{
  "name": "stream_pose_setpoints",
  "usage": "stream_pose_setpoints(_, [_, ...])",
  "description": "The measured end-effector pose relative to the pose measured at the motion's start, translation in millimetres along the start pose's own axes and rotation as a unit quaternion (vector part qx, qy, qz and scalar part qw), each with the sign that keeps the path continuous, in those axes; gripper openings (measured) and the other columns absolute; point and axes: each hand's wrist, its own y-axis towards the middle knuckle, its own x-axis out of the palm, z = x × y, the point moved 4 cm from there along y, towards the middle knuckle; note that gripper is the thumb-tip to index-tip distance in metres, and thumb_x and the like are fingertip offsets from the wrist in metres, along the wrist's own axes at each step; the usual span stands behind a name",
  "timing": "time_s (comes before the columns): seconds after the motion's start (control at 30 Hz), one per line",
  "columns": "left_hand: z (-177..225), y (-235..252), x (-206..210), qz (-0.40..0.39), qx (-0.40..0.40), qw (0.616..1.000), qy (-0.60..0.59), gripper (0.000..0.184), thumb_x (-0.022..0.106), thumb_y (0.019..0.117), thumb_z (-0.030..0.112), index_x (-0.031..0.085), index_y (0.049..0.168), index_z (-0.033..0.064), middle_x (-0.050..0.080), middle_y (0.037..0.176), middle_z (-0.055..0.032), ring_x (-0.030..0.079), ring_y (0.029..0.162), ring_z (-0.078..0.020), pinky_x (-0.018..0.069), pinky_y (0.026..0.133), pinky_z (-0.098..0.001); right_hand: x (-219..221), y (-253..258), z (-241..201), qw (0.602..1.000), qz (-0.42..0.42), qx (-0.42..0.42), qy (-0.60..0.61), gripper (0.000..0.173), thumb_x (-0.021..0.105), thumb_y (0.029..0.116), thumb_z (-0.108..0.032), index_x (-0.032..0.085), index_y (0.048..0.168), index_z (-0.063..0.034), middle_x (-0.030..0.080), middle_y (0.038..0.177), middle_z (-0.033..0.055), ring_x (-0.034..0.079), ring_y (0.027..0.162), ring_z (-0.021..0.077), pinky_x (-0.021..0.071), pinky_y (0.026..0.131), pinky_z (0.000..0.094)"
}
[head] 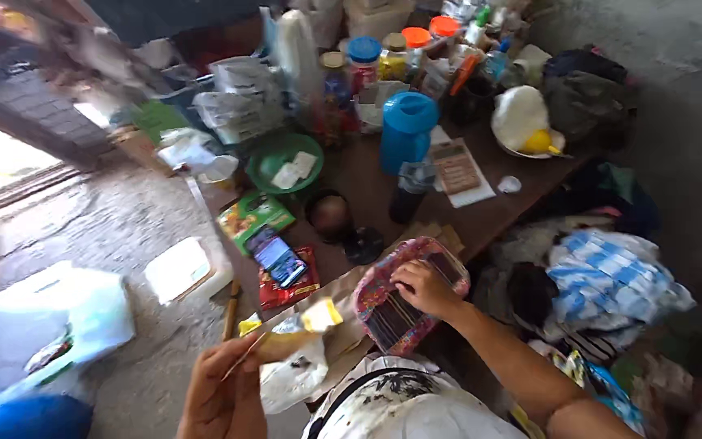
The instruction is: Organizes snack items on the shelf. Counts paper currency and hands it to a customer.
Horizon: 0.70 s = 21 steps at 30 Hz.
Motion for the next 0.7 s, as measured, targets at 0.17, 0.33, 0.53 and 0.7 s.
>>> stream_pose_setpoints(0.17, [-18.2,6.0,25.0,-0.064,0.178,0.954,0.231,0.011,0.061,0.102,0.019,0.069,0.102,0.0122,0.072,0.105,0.0002,0.058,0.125,-0.0148,0.0313,0.118,-0.0381,-15.6,-42.9,-32.5,0.996,0.09,0.021,-0.002,0.017,0.062,0.0957,-0.009,0.077,0.103,-0.0069,0.075,0.109,0.0095,0.071,0.106,0.0266,0.0533,0.098,0.0469])
stream_pose_setpoints(0.33, [-64.0,-7.3,48.4,-0.243,0.09,0.933,0.251,0.031,0.058,0.0962,0.024,0.074,0.11,0.0013,0.074,0.114,-0.016,0.062,0.122,-0.0403,0.0284,0.113,-0.0673,-8.7,-146.0,-77.1,0.969,0.199,0.141,-0.041,0.019,0.06,0.098,-0.013,0.078,0.103,-0.0086,0.075,0.109,0.0075,0.07,0.104,0.0225,0.0535,0.097,0.043])
stream_pose_setpoints(0.53, [-72.5,-43.9,39.9,-0.37,0.126,0.91,0.138,0.031,0.061,0.0971,0.017,0.068,0.111,-0.01,0.069,0.115,-0.0269,0.062,0.12,-0.0366,0.0425,0.109,-0.0506,46.9,-281.1,-156.4,0.894,0.299,0.334,0.003,0.017,0.062,0.0963,-0.01,0.078,0.103,-0.0054,0.075,0.11,0.0094,0.071,0.106,0.0223,0.0549,0.098,0.0416])
stream_pose_setpoints(0.7, [-41.6,-102.7,87.2,-0.503,0.17,0.846,0.05,0.029,0.057,0.0989,0.016,0.067,0.104,-0.0108,0.069,0.108,-0.0251,0.062,0.118,-0.0263,0.0412,0.11,-0.0377,81.7,-352.7,-206.4,0.843,0.345,0.412,0.031,0.017,0.061,0.097,-0.006,0.076,0.104,-0.0031,0.074,0.111,0.0118,0.07,0.104,0.0243,0.0539,0.094,0.0432])
